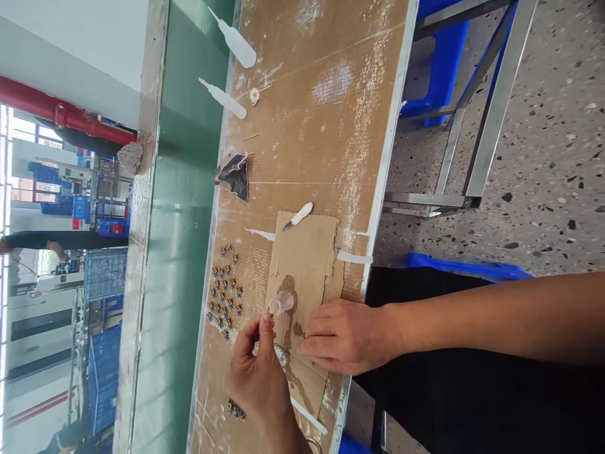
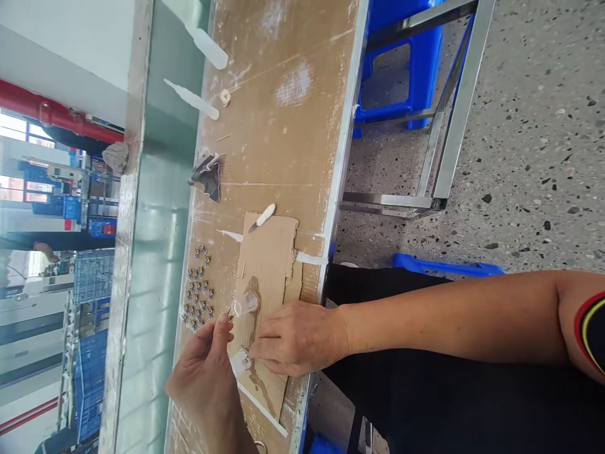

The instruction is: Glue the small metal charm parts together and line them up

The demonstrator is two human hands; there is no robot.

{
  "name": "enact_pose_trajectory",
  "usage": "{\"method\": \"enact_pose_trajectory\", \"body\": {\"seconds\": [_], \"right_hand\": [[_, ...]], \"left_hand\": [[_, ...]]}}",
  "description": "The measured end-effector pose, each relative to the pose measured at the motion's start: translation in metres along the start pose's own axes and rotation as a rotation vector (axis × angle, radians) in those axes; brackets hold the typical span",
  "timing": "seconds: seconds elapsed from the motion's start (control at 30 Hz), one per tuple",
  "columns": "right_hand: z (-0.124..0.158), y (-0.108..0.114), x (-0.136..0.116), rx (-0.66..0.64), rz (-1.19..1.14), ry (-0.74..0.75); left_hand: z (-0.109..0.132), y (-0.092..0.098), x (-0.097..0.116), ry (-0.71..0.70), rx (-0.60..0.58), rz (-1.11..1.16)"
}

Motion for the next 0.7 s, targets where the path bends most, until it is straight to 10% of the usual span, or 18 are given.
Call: {"method": "enact_pose_trajectory", "body": {"seconds": [0.7], "right_hand": [[-0.0011, 0.0023, 0.0012, 0.054, -0.002, -0.004]], "left_hand": [[-0.0008, -0.0017, 0.0083, -0.007, 0.009, -0.063]]}}
Point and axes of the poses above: each hand's wrist, its own z-axis away from the middle knuckle, its own y-axis out of the back of the hand, x = y × z, the point moved 3 cm from there along -z, towards the middle knuckle, and after that the axes turned 9 degrees about y, right-handed, at the moved point
